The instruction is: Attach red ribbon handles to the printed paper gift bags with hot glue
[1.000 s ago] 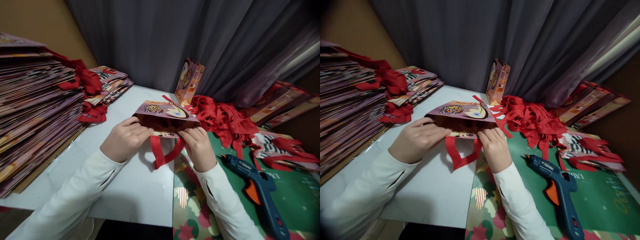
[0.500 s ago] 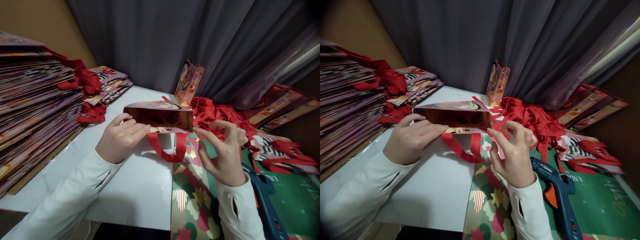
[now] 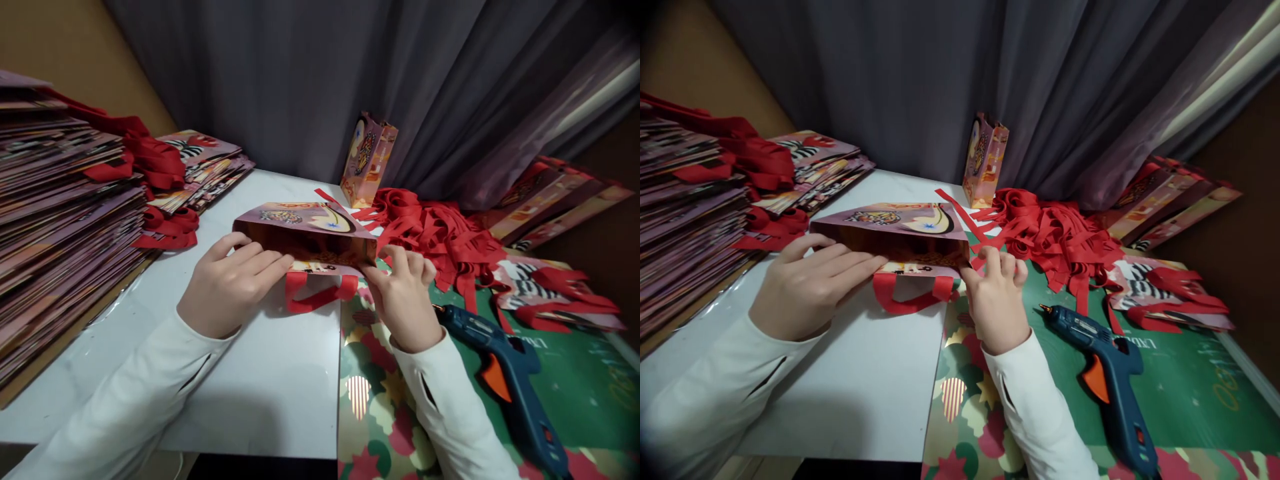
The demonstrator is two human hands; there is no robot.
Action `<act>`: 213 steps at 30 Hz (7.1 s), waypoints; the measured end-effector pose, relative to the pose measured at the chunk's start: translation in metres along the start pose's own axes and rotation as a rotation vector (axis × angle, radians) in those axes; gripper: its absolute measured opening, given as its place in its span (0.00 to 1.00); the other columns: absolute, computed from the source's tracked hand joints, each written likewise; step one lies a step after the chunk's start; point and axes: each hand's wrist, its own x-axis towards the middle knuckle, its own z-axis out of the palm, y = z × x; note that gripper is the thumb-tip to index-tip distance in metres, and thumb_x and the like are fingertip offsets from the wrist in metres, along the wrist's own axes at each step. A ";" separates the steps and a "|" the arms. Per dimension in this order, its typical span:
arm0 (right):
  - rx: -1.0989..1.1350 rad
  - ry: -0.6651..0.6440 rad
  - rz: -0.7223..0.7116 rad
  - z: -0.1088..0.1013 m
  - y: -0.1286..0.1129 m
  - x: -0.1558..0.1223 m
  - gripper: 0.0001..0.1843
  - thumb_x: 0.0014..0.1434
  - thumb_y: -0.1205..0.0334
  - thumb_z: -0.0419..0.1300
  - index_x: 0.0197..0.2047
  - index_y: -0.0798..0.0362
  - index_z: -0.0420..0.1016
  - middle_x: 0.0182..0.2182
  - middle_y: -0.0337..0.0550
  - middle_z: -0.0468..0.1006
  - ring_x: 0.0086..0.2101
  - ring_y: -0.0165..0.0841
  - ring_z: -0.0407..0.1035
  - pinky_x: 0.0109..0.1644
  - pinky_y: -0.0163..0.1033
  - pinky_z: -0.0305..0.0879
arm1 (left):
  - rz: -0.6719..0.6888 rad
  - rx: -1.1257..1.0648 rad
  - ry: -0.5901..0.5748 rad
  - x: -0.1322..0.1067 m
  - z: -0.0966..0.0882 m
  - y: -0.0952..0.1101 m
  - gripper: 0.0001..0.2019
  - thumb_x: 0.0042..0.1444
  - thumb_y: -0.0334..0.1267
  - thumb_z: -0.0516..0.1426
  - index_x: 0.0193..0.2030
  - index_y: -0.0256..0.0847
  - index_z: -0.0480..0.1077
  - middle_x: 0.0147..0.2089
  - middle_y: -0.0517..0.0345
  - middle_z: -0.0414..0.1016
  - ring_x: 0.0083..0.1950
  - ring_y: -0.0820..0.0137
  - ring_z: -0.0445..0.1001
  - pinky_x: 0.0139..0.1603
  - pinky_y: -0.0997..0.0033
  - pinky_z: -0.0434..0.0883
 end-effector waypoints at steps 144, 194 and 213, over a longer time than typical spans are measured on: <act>0.125 0.205 -0.138 0.021 -0.008 0.005 0.17 0.61 0.75 0.49 0.45 0.55 0.76 0.29 0.39 0.78 0.33 0.30 0.69 0.66 0.46 0.47 | 0.032 -0.042 0.070 -0.008 -0.003 -0.013 0.11 0.63 0.24 0.52 0.42 0.38 0.74 0.37 0.62 0.82 0.32 0.72 0.76 0.53 0.63 0.70; 0.150 -0.281 0.058 0.039 -0.067 -0.005 0.19 0.64 0.70 0.52 0.57 0.53 0.71 0.49 0.57 0.76 0.52 0.45 0.67 0.59 0.56 0.52 | -0.416 -0.607 -0.629 -0.010 0.058 0.049 0.23 0.49 0.27 0.53 0.52 0.41 0.72 0.47 0.49 0.80 0.47 0.59 0.78 0.45 0.66 0.76; 0.122 -0.132 0.066 0.040 -0.070 -0.004 0.15 0.64 0.68 0.54 0.52 0.54 0.74 0.48 0.53 0.77 0.49 0.44 0.65 0.57 0.51 0.53 | -0.356 -0.343 -0.340 -0.011 0.044 0.040 0.26 0.58 0.38 0.55 0.65 0.42 0.62 0.60 0.45 0.71 0.61 0.53 0.68 0.64 0.52 0.64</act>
